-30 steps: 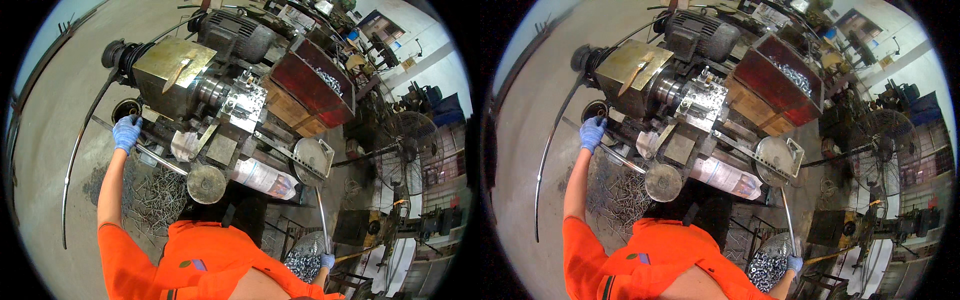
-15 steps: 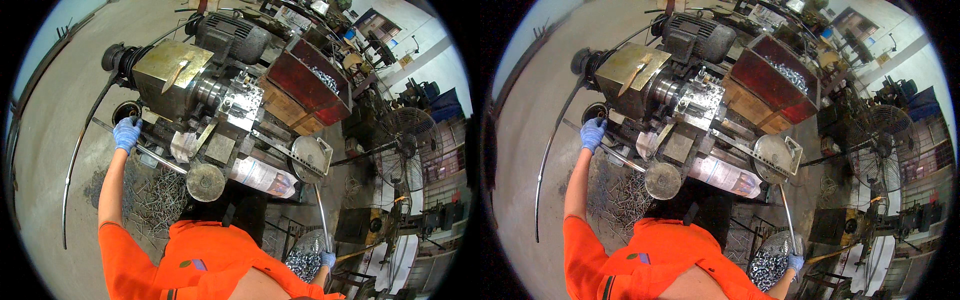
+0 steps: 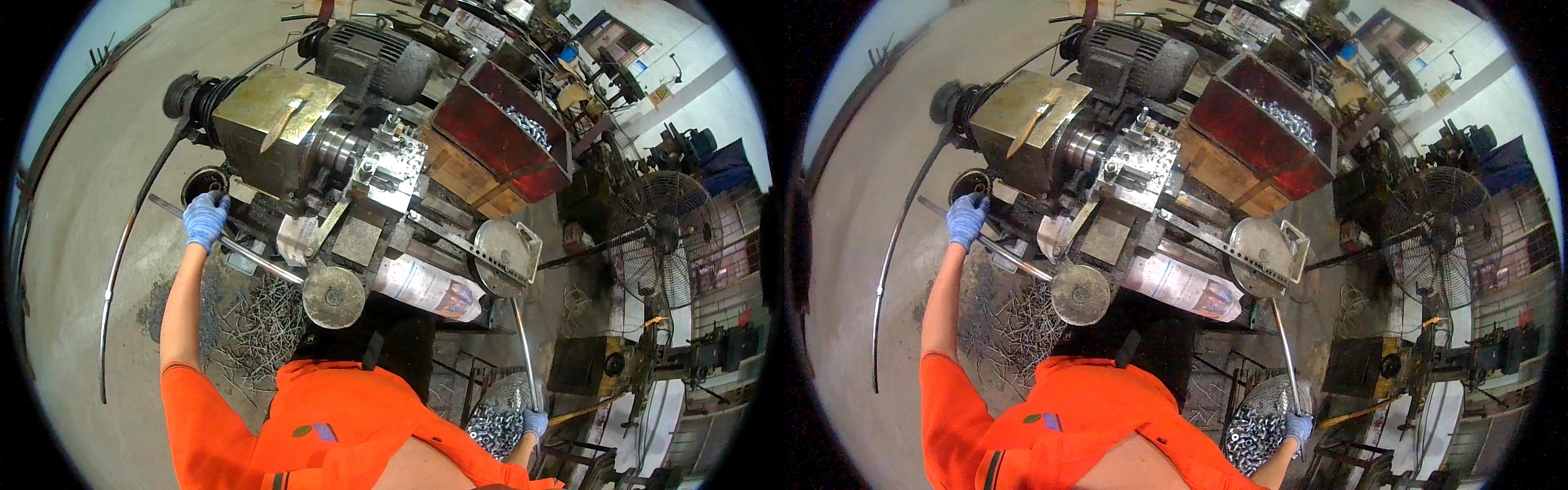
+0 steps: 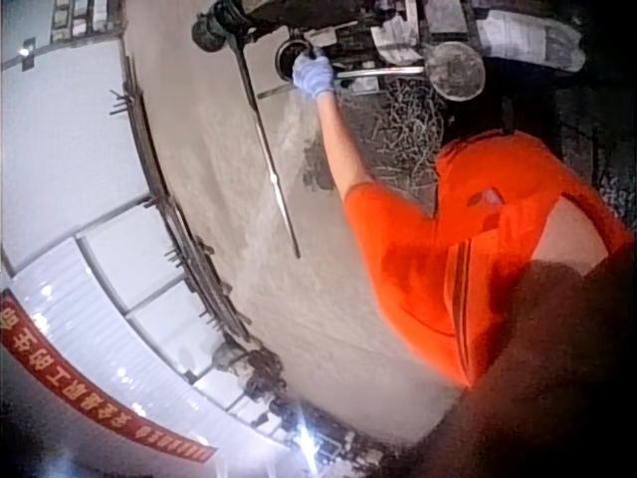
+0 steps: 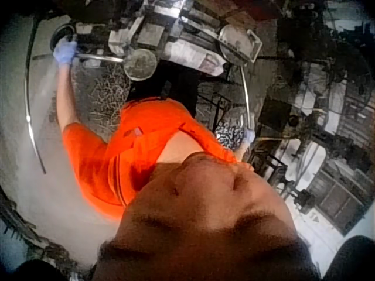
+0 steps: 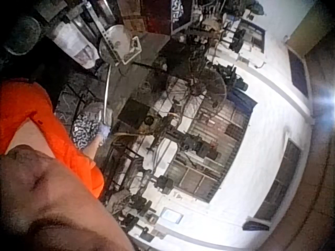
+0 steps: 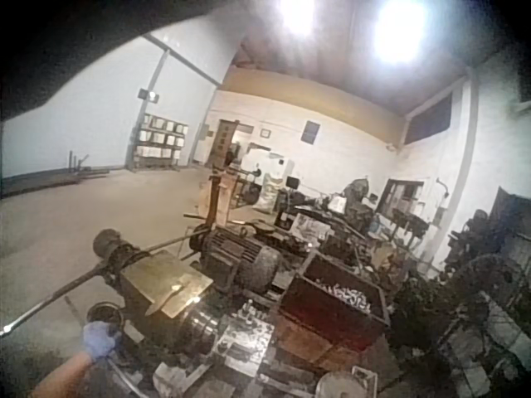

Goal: The person operates a lathe to process small metal parts, using a lever to advance the work, placing finished parts into a circular tray, and clearing metal shavings from the machine bed by hand.

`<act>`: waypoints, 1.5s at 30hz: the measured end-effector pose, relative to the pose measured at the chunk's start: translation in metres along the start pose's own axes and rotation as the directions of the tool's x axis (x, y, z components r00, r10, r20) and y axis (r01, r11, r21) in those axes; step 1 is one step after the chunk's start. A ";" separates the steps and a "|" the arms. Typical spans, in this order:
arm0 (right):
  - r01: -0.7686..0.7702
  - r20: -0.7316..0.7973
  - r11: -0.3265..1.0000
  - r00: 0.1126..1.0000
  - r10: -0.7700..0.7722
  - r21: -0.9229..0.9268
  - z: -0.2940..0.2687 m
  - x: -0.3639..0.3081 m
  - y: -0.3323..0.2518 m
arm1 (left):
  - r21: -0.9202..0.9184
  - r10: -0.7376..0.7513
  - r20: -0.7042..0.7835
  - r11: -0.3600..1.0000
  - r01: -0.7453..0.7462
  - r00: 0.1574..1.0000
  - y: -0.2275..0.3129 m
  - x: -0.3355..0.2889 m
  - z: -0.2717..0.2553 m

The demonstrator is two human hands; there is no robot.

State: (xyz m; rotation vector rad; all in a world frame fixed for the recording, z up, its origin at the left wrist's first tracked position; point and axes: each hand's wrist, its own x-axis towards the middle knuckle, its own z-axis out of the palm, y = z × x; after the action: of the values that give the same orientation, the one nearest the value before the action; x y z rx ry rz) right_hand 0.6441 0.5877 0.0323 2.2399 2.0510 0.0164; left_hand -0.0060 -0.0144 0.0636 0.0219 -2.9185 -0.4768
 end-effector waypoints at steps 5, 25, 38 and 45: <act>-0.013 -0.050 1.000 0.999 0.012 -0.023 -0.002 -0.006 -0.006 | -0.001 -0.007 0.008 1.000 0.007 1.000 0.003 -0.001 -0.003; 0.040 -0.076 0.999 0.996 -0.040 0.005 0.021 0.006 0.016 | -0.014 -0.008 0.000 1.000 0.008 1.000 0.003 -0.001 -0.003; 0.042 -0.093 0.998 0.995 -0.038 0.042 0.009 -0.014 0.005 | -0.032 -0.030 0.003 0.999 0.030 1.000 0.004 -0.001 -0.004; 0.067 -0.063 0.995 0.996 -0.062 0.078 0.008 -0.015 0.006 | 0.006 -0.009 -0.023 1.000 0.009 1.000 0.001 -0.002 -0.002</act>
State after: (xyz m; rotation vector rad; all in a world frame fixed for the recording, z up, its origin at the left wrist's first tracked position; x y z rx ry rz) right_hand 0.6496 0.5715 0.0254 2.2441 2.1914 -0.0024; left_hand -0.0034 -0.0140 0.0652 0.0412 -2.8981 -0.4662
